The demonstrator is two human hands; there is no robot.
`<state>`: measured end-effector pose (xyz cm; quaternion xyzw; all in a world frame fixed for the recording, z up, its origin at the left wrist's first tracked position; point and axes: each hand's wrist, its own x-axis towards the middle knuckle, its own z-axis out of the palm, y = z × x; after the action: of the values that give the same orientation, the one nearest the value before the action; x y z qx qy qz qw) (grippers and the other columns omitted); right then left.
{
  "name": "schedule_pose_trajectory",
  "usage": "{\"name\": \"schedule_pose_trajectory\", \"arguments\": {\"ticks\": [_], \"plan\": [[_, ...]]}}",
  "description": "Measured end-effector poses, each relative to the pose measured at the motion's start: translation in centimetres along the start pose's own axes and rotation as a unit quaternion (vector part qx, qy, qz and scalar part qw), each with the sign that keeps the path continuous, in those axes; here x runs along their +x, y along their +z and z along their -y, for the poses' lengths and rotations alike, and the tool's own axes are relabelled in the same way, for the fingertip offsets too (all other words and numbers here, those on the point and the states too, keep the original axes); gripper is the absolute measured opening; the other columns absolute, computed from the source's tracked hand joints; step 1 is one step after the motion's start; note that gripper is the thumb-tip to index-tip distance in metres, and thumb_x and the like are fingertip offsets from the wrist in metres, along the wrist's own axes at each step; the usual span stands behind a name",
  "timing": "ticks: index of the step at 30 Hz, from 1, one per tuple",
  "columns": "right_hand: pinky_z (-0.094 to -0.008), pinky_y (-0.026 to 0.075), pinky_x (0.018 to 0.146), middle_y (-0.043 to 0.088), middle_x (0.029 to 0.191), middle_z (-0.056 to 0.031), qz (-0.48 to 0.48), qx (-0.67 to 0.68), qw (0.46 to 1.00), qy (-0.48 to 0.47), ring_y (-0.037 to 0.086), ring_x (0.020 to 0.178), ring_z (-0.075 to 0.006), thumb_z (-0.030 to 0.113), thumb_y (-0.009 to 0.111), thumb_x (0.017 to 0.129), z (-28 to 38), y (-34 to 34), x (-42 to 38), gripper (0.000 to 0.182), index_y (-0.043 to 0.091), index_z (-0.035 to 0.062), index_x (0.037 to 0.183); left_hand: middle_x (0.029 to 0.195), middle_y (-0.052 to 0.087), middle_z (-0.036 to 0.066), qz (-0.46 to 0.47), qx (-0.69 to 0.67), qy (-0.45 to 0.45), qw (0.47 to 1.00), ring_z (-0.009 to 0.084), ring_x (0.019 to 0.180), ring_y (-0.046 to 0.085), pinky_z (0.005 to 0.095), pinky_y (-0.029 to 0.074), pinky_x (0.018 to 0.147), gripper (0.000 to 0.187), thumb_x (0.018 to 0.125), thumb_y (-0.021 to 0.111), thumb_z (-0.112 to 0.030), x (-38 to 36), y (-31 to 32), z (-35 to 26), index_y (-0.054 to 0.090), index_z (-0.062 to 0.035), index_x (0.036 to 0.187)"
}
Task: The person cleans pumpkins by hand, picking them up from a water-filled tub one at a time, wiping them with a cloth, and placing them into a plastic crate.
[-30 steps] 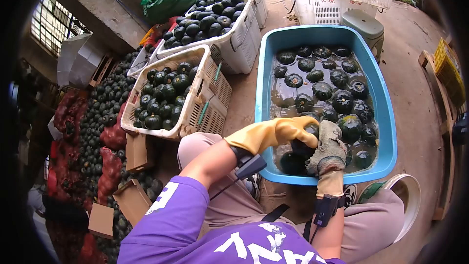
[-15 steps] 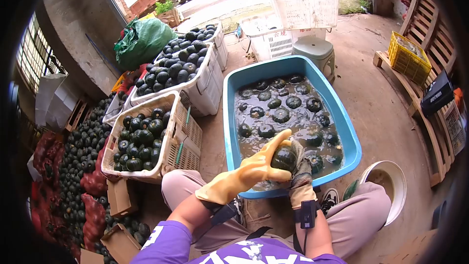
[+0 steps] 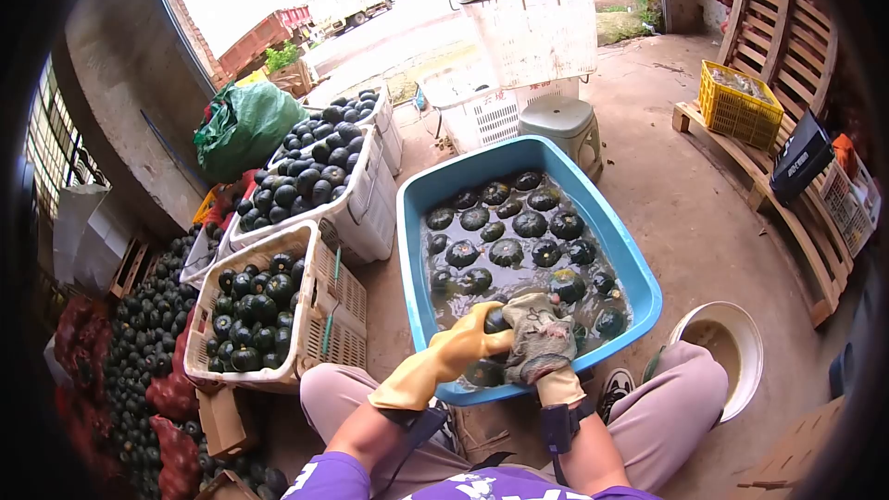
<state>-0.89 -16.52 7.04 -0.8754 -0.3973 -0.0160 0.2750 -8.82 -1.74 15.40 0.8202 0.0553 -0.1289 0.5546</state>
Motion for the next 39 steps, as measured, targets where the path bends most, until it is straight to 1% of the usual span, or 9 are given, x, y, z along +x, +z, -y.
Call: {"name": "schedule_pose_trajectory", "arguments": {"ticks": [3, 5, 9, 13, 18, 23, 27, 29, 39], "plan": [[-0.0437, 0.051, 0.099, 0.065, 0.123, -0.0168, 0.018, 0.045, 0.999, -0.009, 0.063, 0.114, -0.0355, 0.032, 0.083, 0.062, -0.8, -0.1, 0.1, 0.062, 0.066, 0.0133, 0.119, 0.136, 0.059, 0.014, 0.044, 0.248, -0.111, 0.961, 0.0264, 0.126, 0.057, 0.0372, 0.043, 0.108, 0.086, 0.080, 0.081, -0.039, -1.0, -2.1, -2.3, 0.043, -0.0054, 0.149], [-0.0436, 0.051, 0.099, 0.065, 0.123, -0.0168, -0.005, 0.106, 0.994, 0.011, 0.063, 0.114, -0.0355, 0.032, 0.083, 0.062, -0.7, -0.5, 0.2, 0.063, 0.066, 0.0133, 0.119, 0.137, 0.057, 0.014, 0.023, 0.082, 0.073, 0.994, 0.0251, 0.125, 0.057, 0.0359, 0.044, 0.106, 0.088, 0.080, 0.081, -0.032, -0.2, -3.4, 0.8, 0.039, -0.0061, 0.152], [-0.0463, 0.054, 0.089, 0.068, 0.120, -0.0127, -0.043, -0.038, 0.998, 0.038, 0.067, 0.110, -0.0316, 0.034, 0.081, 0.062, 0.0, -0.5, -0.9, 0.065, 0.064, 0.0176, 0.123, 0.132, 0.057, 0.015, -0.073, -0.326, -0.070, 0.940, 0.0202, 0.119, 0.058, 0.0313, 0.046, 0.101, 0.075, 0.090, 0.075, -0.035, 0.0, 0.1, 0.5, 0.040, -0.0041, 0.149], [-0.0477, 0.055, 0.087, 0.067, 0.121, -0.0127, 0.026, 0.020, 0.999, -0.031, 0.066, 0.109, -0.0316, 0.030, 0.076, 0.072, -1.3, 0.7, -0.5, 0.050, 0.066, 0.0172, 0.120, 0.136, 0.059, 0.021, 0.027, 0.132, -0.020, 0.991, 0.0269, 0.126, 0.057, 0.0369, 0.042, 0.108, 0.082, 0.084, 0.079, -0.043, -1.1, -1.7, -0.3, 0.045, -0.0036, 0.146], [-0.0456, 0.052, 0.094, 0.066, 0.122, -0.0125, -0.093, 0.050, 0.994, -0.023, 0.065, 0.113, -0.0309, 0.024, 0.071, 0.079, -0.4, -0.4, -0.4, 0.039, 0.066, 0.0118, 0.116, 0.127, 0.061, 0.012, -0.085, -0.369, -0.031, 0.925, 0.0183, 0.117, 0.059, 0.0320, 0.047, 0.101, 0.070, 0.093, 0.072, -0.040, 1.0, 0.2, 3.6, 0.045, -0.0043, 0.147], [-0.0429, 0.056, 0.081, 0.068, 0.117, -0.0099, 0.022, -0.029, 0.999, 0.033, 0.068, 0.108, -0.0284, 0.030, 0.069, 0.081, -0.4, -0.1, -0.5, 0.036, 0.068, 0.0183, 0.115, 0.131, 0.062, 0.018, -0.035, 0.114, -0.048, 0.992, 0.0253, 0.128, 0.055, 0.0329, 0.040, 0.108, 0.073, 0.089, 0.073, -0.048, -1.4, -0.9, -0.7, 0.052, -0.0025, 0.142], [-0.0433, 0.055, 0.087, 0.066, 0.124, -0.0141, -0.025, -0.075, 0.993, 0.084, 0.066, 0.109, -0.0303, 0.033, 0.066, 0.083, 0.4, 1.0, -0.7, 0.038, 0.067, 0.0101, 0.113, 0.099, 0.063, 0.001, -0.196, -0.172, -0.011, 0.965, 0.0077, 0.090, 0.055, 0.0231, 0.044, 0.081, 0.043, 0.095, 0.071, -0.038, 2.0, -0.2, 2.6, 0.063, -0.0044, 0.121], [-0.0453, 0.055, 0.086, 0.066, 0.122, -0.0140, -0.224, 0.021, 0.974, 0.010, 0.066, 0.107, -0.0316, 0.028, 0.068, 0.080, 0.6, 4.1, 0.1, 0.041, 0.065, 0.0109, 0.117, 0.094, 0.066, 0.000, -0.298, -0.048, -0.041, 0.953, 0.0091, 0.085, 0.057, 0.0234, 0.045, 0.077, 0.039, 0.100, 0.064, -0.040, 4.4, 1.0, 4.1, 0.067, -0.0039, 0.116], [-0.0428, 0.043, 0.110, 0.055, 0.135, -0.0205, -0.200, 0.241, 0.949, -0.047, 0.055, 0.126, -0.0398, 0.026, 0.087, 0.059, -1.3, 1.6, -2.1, 0.094, 0.044, 0.0087, 0.141, 0.101, 0.074, 0.013, -0.190, -0.204, 0.173, 0.945, 0.0176, 0.089, 0.067, 0.0293, 0.051, 0.082, 0.039, 0.104, 0.053, -0.030, 6.3, 0.5, 3.8, 0.074, 0.0022, 0.102]]}}
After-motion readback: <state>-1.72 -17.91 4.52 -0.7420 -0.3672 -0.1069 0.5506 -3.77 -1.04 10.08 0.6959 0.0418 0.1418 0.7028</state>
